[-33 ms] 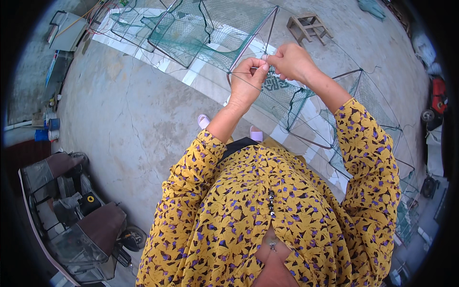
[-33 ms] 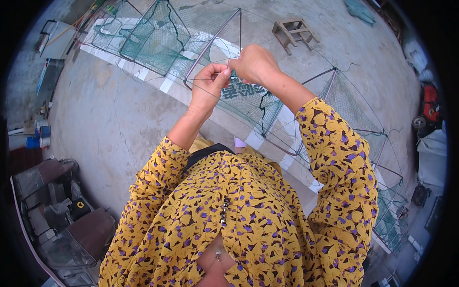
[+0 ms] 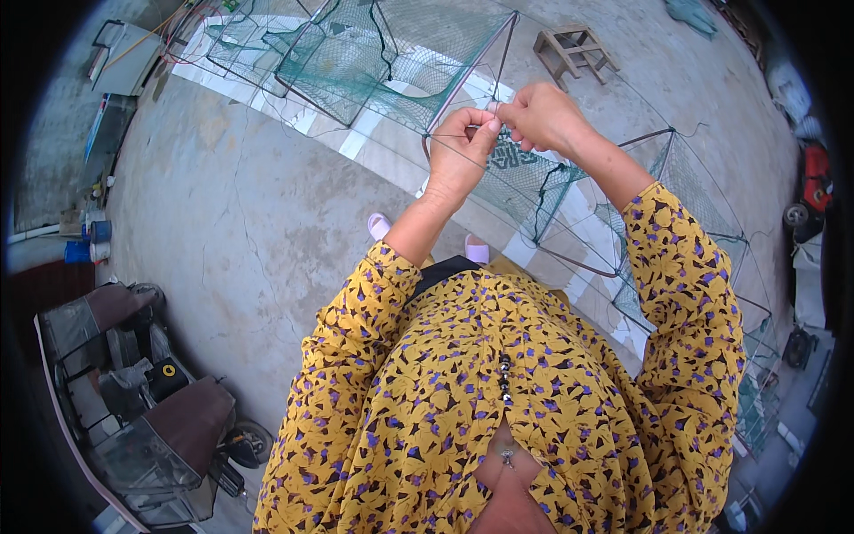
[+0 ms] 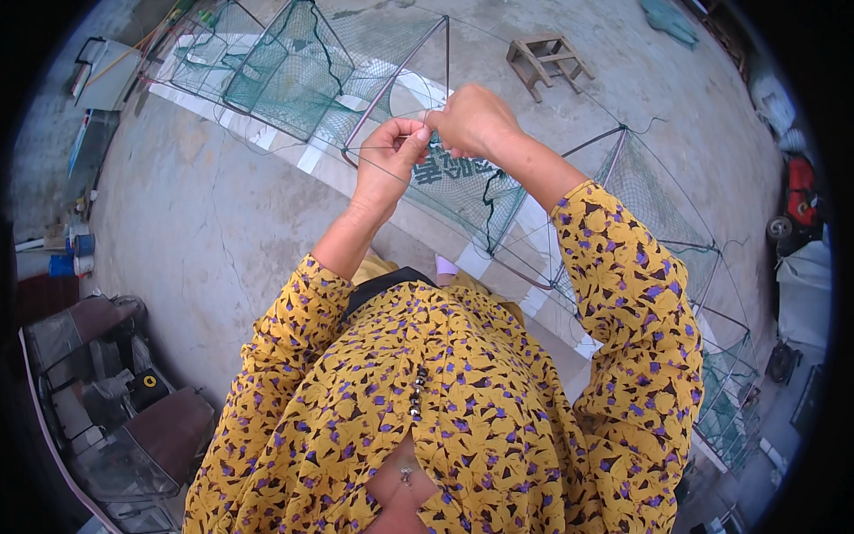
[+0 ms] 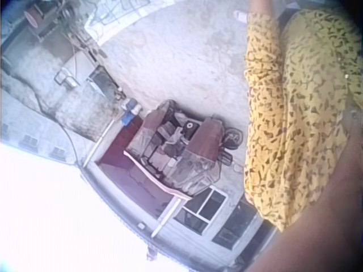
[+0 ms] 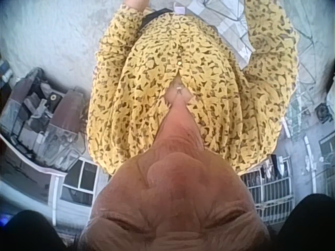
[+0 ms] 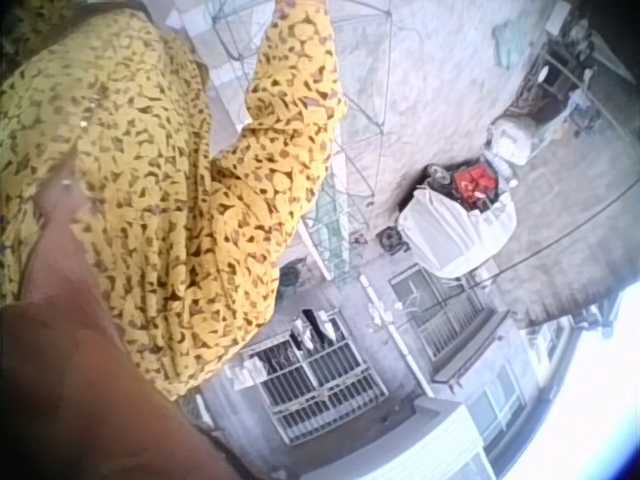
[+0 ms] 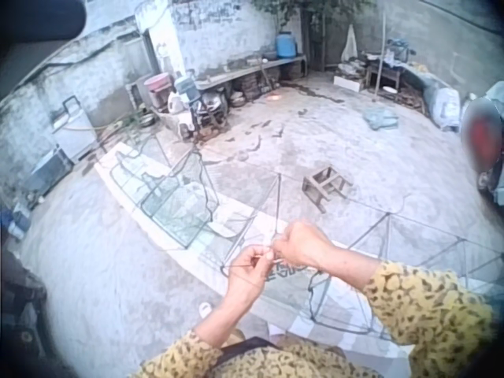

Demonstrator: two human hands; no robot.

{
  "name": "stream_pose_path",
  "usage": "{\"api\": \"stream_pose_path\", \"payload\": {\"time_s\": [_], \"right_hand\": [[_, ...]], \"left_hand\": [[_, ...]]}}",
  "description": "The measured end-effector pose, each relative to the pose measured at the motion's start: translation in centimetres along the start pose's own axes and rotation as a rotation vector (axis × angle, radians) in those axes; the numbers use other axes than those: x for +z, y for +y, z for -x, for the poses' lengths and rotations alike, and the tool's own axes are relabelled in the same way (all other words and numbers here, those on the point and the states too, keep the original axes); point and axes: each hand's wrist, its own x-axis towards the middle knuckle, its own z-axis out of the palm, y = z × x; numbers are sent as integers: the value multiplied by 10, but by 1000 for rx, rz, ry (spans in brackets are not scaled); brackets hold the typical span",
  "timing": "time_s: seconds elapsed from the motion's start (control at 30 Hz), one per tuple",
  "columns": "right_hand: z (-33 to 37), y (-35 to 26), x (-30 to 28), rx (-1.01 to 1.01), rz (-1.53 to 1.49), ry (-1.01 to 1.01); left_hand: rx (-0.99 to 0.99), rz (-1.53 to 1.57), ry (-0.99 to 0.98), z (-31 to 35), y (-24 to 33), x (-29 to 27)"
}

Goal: The person assembles green mesh fishing nets by hand, threading thin lines through the net structures and tying knots at specific points. The person then collapses the assembled nets and places them into a stack.

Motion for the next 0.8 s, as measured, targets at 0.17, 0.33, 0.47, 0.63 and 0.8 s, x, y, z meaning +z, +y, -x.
{"api": "stream_pose_path", "payload": {"time_s": [0.17,0.33,0.47,0.63,0.8], "right_hand": [[-5,9,-3,28,-153,-92],[2,-4,-17,-270,-37,-108],[14,-37,-22,-400,-441,-189],[6,-67,-35,-657,-644,-100],[0,-71,-33,-667,-794,-71]], "left_hand": [[51,0,-5,2,0,3],[158,-59,57,-1,-6,3],[269,-35,156,0,-13,5],[255,-69,137,-3,-10,15],[272,-87,140,-2,-5,25]]}}
